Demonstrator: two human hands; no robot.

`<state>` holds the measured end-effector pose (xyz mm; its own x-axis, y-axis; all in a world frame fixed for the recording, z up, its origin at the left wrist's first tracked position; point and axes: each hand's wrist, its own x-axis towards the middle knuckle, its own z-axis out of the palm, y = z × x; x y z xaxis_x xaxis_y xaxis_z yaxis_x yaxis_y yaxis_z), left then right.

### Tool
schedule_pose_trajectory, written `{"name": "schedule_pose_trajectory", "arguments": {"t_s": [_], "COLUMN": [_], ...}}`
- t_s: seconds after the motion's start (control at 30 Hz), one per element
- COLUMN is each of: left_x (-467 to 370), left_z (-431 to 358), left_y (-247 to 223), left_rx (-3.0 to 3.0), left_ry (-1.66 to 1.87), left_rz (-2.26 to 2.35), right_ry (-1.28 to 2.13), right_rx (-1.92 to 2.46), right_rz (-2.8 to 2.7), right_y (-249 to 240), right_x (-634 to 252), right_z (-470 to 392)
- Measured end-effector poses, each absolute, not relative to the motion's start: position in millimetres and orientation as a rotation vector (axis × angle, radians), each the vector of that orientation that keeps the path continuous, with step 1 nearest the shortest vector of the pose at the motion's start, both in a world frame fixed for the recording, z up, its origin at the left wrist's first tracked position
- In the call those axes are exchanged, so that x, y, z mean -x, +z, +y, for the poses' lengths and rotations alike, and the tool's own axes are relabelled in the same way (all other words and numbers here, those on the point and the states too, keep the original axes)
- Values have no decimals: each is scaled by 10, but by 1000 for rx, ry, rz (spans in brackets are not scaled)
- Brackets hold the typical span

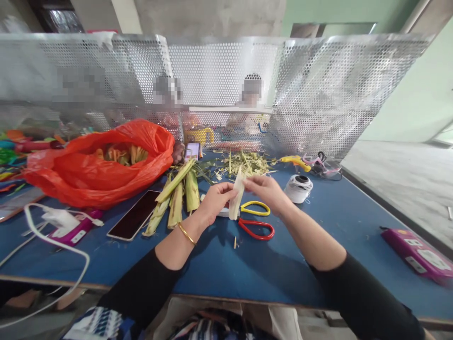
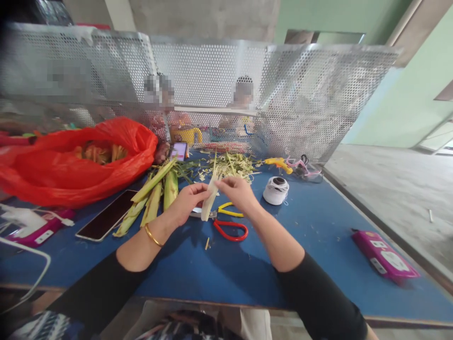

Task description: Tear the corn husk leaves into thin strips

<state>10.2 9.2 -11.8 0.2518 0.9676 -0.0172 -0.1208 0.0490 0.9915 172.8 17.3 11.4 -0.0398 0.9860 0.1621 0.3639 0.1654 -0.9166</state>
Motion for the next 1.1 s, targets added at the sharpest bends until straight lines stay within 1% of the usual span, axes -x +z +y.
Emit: {"name": "schedule_pose_trajectory", "arguments": {"t_s": [0.03, 0.1, 0.23, 0.4, 0.6, 0.7, 0.87, 1.1], "left_x": [-111, -132, -155, -150, -171, -193, -209, -175], "left_z": [82, 68, 78, 107, 71, 51, 41, 77], "left_y": [-124, -145, -198, -230, -229, -225, -198, -184], "left_rx": [-1212, -1209, -1146, -1022, -944, -956, -966, -1216], "left_ry": [1038, 1001, 1034, 1140, 949, 940, 1061, 1197], "left_rz": [944, 956, 1008, 987, 1012, 1043, 1092, 1281], "right_ry": [1080, 1211, 1119, 1270, 1113, 1073, 1159, 1309], "right_rx": [1298, 1243, 1223, 1175, 1151, 1145, 1138, 1121], "right_rz": [-1473, -1280, -1133, -1144, -1112, -1077, -1021, -996], "right_y": [43, -63, -148, -184, -107, -92, -112, -114], "right_x": [-1662, -1577, -1547, -1525, -1553, -1578, -1574, -1649], "right_z": [114, 54, 73, 63, 41, 54, 60, 103]}}
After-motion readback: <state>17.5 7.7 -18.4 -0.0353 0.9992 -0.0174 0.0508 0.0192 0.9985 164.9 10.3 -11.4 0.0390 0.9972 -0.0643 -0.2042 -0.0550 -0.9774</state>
